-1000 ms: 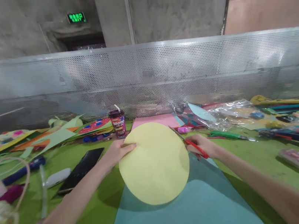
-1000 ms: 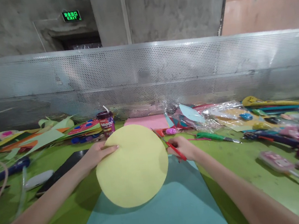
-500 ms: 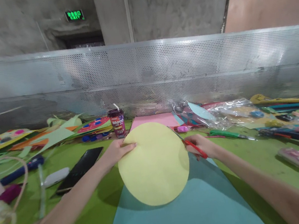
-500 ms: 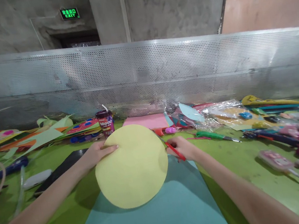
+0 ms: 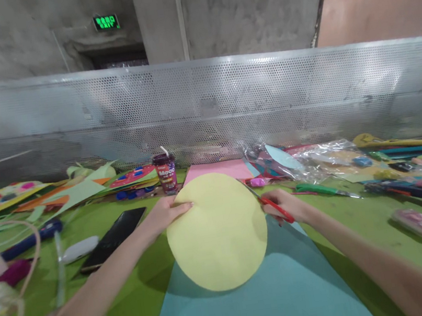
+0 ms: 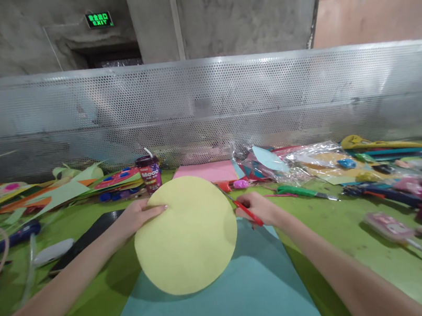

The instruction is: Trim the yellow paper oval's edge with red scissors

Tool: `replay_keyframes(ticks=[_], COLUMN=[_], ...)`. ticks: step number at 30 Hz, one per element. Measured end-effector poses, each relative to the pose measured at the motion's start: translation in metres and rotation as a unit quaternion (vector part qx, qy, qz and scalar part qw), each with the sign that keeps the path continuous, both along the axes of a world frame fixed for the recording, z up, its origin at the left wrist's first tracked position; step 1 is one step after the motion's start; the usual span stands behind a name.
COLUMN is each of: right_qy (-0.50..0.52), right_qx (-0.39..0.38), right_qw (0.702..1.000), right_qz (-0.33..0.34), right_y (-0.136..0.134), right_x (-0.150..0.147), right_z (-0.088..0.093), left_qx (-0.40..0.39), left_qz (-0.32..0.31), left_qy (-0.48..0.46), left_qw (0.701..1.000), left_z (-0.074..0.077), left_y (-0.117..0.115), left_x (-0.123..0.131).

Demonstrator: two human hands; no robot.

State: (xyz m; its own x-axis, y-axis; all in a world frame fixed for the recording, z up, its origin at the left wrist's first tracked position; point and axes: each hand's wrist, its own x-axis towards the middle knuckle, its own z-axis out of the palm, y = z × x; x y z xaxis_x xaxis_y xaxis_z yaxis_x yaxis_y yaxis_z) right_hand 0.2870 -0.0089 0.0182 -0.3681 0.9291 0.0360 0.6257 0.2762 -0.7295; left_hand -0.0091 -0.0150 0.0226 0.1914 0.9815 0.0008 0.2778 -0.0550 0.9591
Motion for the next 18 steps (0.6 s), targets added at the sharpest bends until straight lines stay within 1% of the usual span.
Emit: replay_keyframes(ticks=[7,18], right_qy=[0.011,0.000], right_qx=[-0.009,-0.018], right_qw=[1.000,1.000], right_qz=[0.008,0.005], right_y=[0.0007,-0.0044], right_x=[-0.0011,-0.0053], right_z=[-0.0022,0.0039], left_qx=[-0.004,-0.005], left_qz=[0.005,0.005], left_qy=[0.008,-0.003], left_qw=[1.000,1.000], left_z=[0.0031,0.0024], left_y=[-0.0023,-0.0022], left_x=[0.0012,0.0021])
